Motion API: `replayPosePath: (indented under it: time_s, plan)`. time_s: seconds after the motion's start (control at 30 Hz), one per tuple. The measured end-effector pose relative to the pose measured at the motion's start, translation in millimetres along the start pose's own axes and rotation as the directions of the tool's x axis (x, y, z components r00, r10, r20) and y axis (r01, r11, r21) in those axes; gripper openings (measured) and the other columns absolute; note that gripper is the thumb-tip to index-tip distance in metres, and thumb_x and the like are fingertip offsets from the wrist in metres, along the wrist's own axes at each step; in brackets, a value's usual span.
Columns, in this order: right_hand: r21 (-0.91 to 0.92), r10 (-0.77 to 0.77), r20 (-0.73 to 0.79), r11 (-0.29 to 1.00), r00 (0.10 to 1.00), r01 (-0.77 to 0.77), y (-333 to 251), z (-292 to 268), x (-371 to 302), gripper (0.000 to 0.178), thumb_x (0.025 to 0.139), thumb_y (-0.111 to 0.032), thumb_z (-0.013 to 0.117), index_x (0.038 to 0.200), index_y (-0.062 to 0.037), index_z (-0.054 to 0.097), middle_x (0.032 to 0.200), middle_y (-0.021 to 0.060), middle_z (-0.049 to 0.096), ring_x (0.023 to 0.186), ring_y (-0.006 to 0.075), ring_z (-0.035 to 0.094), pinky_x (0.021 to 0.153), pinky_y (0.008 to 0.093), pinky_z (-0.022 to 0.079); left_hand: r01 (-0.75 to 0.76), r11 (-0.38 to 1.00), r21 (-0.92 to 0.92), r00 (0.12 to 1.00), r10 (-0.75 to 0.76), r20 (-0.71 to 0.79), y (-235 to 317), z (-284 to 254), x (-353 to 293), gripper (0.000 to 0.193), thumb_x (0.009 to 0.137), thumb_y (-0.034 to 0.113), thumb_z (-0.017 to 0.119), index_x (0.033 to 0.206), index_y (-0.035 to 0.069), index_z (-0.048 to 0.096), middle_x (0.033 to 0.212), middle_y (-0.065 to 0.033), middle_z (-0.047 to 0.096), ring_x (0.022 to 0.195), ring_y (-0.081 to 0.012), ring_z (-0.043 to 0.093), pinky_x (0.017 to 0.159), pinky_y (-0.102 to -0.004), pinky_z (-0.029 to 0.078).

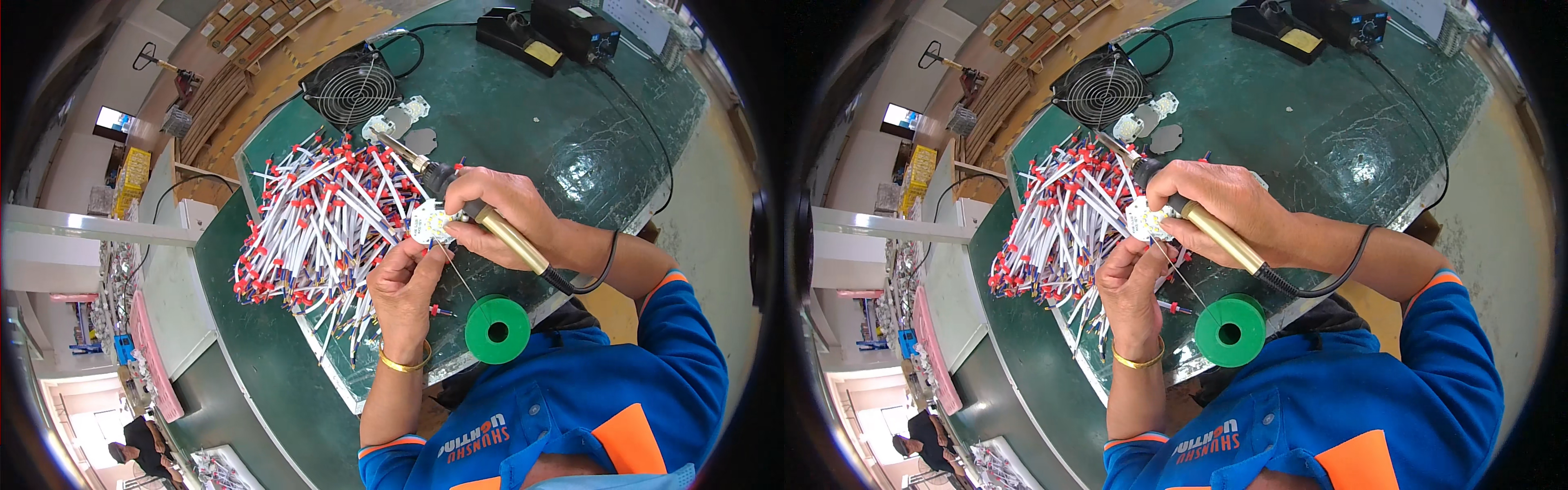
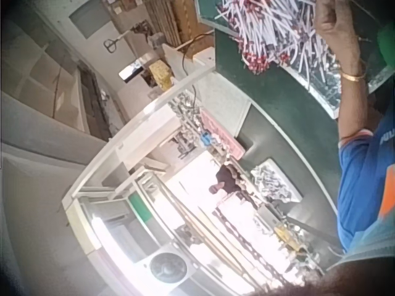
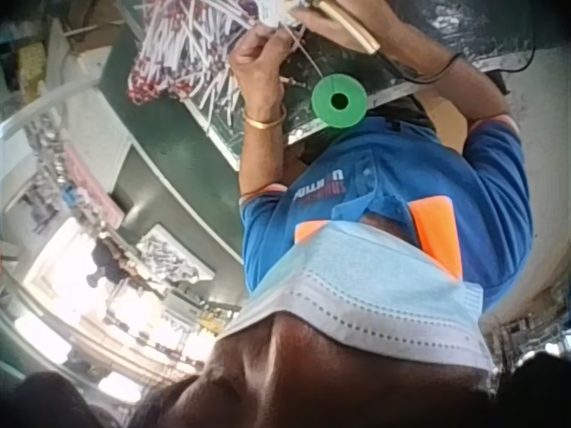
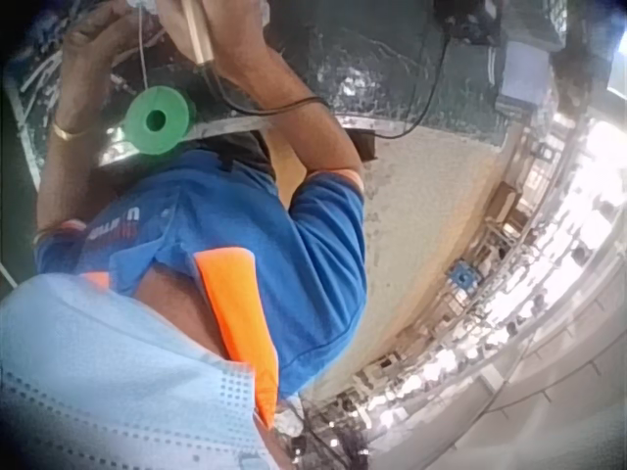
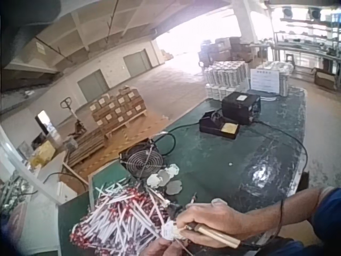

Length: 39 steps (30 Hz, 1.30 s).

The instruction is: The person moves a tray of components aside by hand and solders wires onto LED circuit boards using a soldering iron and solder wire.

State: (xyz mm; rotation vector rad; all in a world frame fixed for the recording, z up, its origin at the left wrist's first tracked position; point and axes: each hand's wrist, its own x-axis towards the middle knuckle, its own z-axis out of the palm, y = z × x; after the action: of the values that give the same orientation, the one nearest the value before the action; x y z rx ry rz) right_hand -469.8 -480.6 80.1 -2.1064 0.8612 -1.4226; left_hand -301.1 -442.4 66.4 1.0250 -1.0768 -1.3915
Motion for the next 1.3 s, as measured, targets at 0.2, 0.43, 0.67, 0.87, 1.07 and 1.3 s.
replayPosePath:
  time_s: [0.2,0.43,0.67,0.87,1.07,1.3]
  plan:
    - [-0.044,-0.100,-0.098,0.994,0.990,0.096,-2.1,-2.8,2.7,0.032,0.069,0.003,0.070,0.093,-0.0044,0.051,0.074,0.0092,0.062,0.065,0.0228,0.059,0.061,0.0347,0.049,-0.032,0.994,-0.101,0.996,0.023,-0.086,4.1,-3.3,0.4,0.012,0.084,0.006,0.063,0.094,0.000,0.065,0.077,-0.0026,0.066,0.063,-0.0032,0.053,0.058,-0.0172,0.041]
    - [-0.037,-0.303,-0.019,0.953,0.953,0.302,-9.9,-39.9,-18.4,0.035,0.093,-0.041,0.046,0.095,-0.0064,0.054,0.073,0.0090,0.061,0.058,0.0222,0.049,0.066,0.0390,0.040,-0.018,0.992,-0.127,0.994,0.004,-0.109,6.1,3.0,-1.0,0.005,0.084,0.005,0.063,0.080,0.002,0.061,0.077,-0.0050,0.066,0.064,-0.0049,0.055,0.059,-0.0181,0.042]
    - [0.100,-0.272,0.039,0.958,0.961,0.267,-21.1,-50.5,-36.1,0.015,0.071,-0.010,0.058,0.084,-0.0089,0.064,0.063,-0.0002,0.047,0.054,0.0155,0.045,0.078,0.0434,0.035,-0.066,0.990,-0.124,0.992,0.052,-0.112,7.6,9.1,-3.1,0.003,0.084,0.004,0.062,0.082,0.002,0.061,0.078,-0.0051,0.066,0.066,-0.0057,0.056,0.060,-0.0189,0.043]
    - [0.137,-0.257,0.004,0.958,0.966,0.254,-18.4,-46.2,-37.6,0.018,0.067,-0.007,0.057,0.083,-0.0089,0.065,0.059,-0.0011,0.046,0.051,0.0149,0.043,0.076,0.0420,0.036,-0.076,0.989,-0.124,0.992,0.062,-0.107,7.2,7.6,-3.3,0.003,0.085,0.004,0.061,0.083,0.001,0.061,0.079,-0.0049,0.066,0.068,-0.0058,0.057,0.061,-0.0183,0.042]
    - [0.128,-0.233,-0.036,0.963,0.972,0.236,-16.5,-42.1,-38.6,0.020,0.063,-0.004,0.055,0.080,-0.0082,0.064,0.057,-0.0005,0.049,0.047,0.0148,0.043,0.072,0.0407,0.037,-0.076,0.989,-0.127,0.992,0.062,-0.109,5.9,9.1,-3.6,0.003,0.085,0.003,0.061,0.083,0.001,0.061,0.078,-0.0045,0.065,0.069,-0.0059,0.057,0.062,-0.0187,0.043]
    - [0.131,-0.229,-0.047,0.964,0.972,0.233,-14.5,-41.6,-39.4,0.019,0.064,-0.004,0.055,0.080,-0.0081,0.064,0.056,-0.0010,0.050,0.047,0.0142,0.044,0.071,0.0397,0.038,-0.071,0.990,-0.122,0.991,0.057,-0.121,5.5,10.2,-2.7,0.004,0.085,0.002,0.060,0.081,0.001,0.060,0.077,-0.0039,0.065,0.069,-0.0061,0.056,0.063,-0.0194,0.043]
